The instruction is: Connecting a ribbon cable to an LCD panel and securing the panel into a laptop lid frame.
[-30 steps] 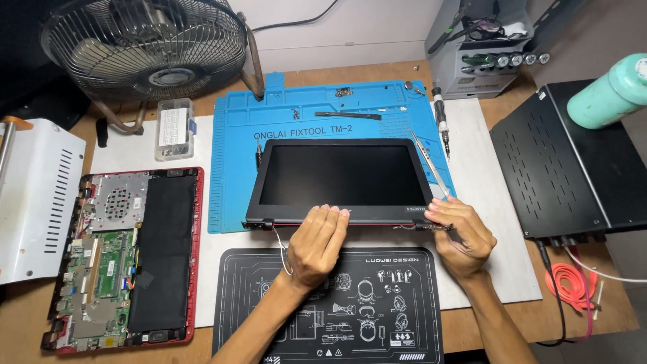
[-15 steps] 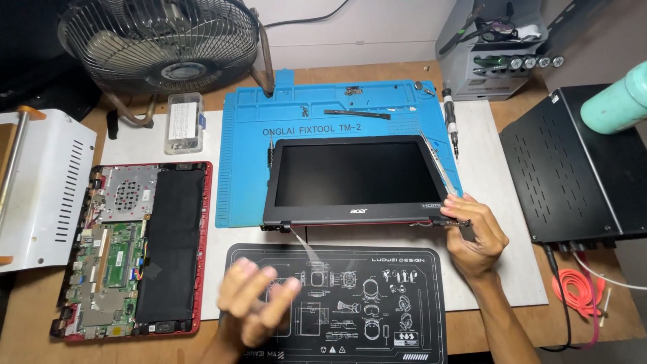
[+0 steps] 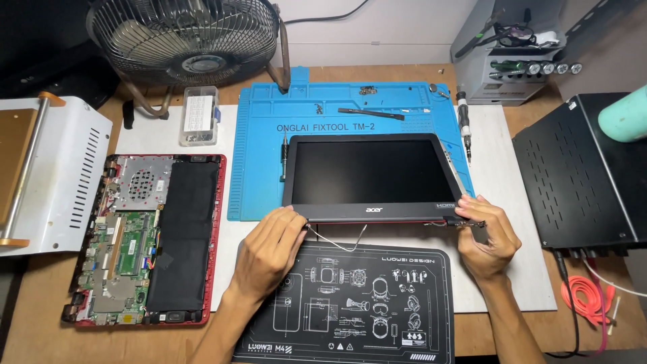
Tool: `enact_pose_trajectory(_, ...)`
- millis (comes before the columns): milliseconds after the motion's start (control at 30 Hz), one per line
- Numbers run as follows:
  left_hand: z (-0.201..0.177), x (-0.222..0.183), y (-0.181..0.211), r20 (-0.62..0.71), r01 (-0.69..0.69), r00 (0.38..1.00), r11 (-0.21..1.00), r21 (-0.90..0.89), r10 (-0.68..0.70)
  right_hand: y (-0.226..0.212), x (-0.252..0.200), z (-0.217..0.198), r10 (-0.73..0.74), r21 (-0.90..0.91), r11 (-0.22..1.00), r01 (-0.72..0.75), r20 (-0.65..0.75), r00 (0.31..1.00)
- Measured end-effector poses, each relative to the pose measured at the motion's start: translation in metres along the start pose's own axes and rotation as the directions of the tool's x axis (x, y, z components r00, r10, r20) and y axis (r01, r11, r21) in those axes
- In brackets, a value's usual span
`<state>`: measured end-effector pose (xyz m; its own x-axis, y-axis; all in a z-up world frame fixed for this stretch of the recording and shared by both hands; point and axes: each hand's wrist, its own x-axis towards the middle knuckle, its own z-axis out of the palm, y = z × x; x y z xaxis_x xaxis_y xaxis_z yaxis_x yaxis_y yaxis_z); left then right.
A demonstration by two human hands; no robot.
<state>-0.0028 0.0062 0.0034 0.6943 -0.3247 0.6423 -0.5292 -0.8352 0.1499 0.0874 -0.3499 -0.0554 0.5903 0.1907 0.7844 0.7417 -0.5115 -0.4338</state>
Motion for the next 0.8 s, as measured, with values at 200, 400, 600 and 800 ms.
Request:
enact_pose_trajectory(200, 0.015, -0.007, -0.011, -0.063, 0.002, 0.998, 1.000, 0.017, -0.001, 0.000, 0.005, 0.004, -0.021, -0.010, 1.000, 0.020, -0.045, 0.999)
enact_pose_trajectory(400, 0.014, -0.005, -0.011, -0.055, 0.007, 0.998, 1.000, 0.008, -0.007, -0.024, 0.001, 0.020, -0.357, -0.344, 0.864, 0.367, 0.094, 0.929)
enact_pose_trajectory(600, 0.008, -0.001, -0.010, -0.037, 0.014, 0.999, 1.000, -0.014, -0.015, -0.094, 0.039, 0.075, -0.355, -0.184, 0.892, 0.412, 0.275, 0.893)
enact_pose_trajectory(800, 0.007, 0.001, -0.007, -0.033, 0.022, 0.999, 1.000, -0.001, -0.022, -0.110, 0.042, 0.115, -0.414, -0.016, 0.903, 0.429, 0.231, 0.881)
